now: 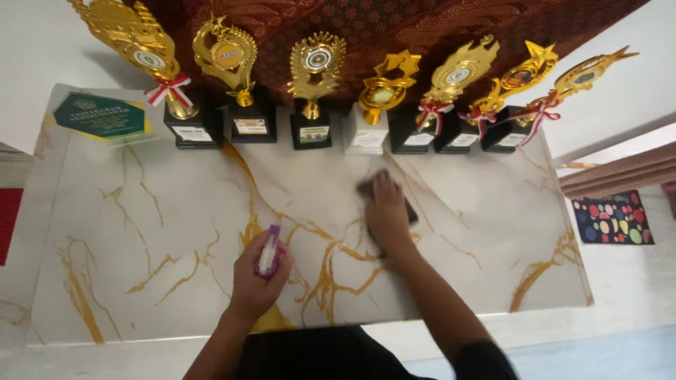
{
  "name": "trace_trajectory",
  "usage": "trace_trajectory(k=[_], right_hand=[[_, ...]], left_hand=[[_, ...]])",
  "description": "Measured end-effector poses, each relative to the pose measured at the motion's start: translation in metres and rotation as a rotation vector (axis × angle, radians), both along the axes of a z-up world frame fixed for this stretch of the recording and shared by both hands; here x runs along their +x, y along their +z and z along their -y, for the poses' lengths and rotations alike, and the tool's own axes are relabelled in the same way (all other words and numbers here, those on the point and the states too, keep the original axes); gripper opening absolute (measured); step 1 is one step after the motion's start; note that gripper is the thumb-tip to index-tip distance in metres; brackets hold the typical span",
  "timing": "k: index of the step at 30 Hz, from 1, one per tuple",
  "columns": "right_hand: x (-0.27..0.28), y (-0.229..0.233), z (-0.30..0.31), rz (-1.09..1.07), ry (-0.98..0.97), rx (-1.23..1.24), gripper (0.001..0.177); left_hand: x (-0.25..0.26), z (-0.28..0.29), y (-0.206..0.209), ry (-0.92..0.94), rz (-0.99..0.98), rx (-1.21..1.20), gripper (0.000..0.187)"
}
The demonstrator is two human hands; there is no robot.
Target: The person sprays a cleaning solution onto a marble countertop and wipes it with a dark cloth. They repeatedly spray and wipe different areas of the surface while trophies remain on the counter.
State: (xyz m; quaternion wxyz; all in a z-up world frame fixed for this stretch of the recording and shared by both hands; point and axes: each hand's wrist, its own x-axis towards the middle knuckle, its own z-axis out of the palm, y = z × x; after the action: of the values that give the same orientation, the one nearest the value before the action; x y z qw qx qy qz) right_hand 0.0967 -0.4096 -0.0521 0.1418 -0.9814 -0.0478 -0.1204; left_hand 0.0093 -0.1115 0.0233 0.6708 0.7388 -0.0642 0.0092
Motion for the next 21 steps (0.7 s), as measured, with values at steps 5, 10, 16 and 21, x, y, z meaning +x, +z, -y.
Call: trace_trajectory(k=[5,10,16,21], right_hand=[[-0.037,-0.004,-0.044,-0.138,0.294,0.007,0.06],[0.0,0.002,-0.004,-0.041,-0.038,-0.006,0.053],[-0.065,0.023,-0.024,-0.262,0.042,0.063,0.05],[0.0,-0.013,-0.021,-0.09,0.074,-0.203,0.051]], left_hand=[[0.001,0.004,-0.006,0.019,0.063,-0.075,0.04],[0.001,0.001,-0.01,0.029,-0.056,0.03,0.032],[0.0,0.003,-0.002,0.022,0.052,-0.036,0.039],[0.002,0.001,-0.003,0.007,0.033,0.022,0.045]])
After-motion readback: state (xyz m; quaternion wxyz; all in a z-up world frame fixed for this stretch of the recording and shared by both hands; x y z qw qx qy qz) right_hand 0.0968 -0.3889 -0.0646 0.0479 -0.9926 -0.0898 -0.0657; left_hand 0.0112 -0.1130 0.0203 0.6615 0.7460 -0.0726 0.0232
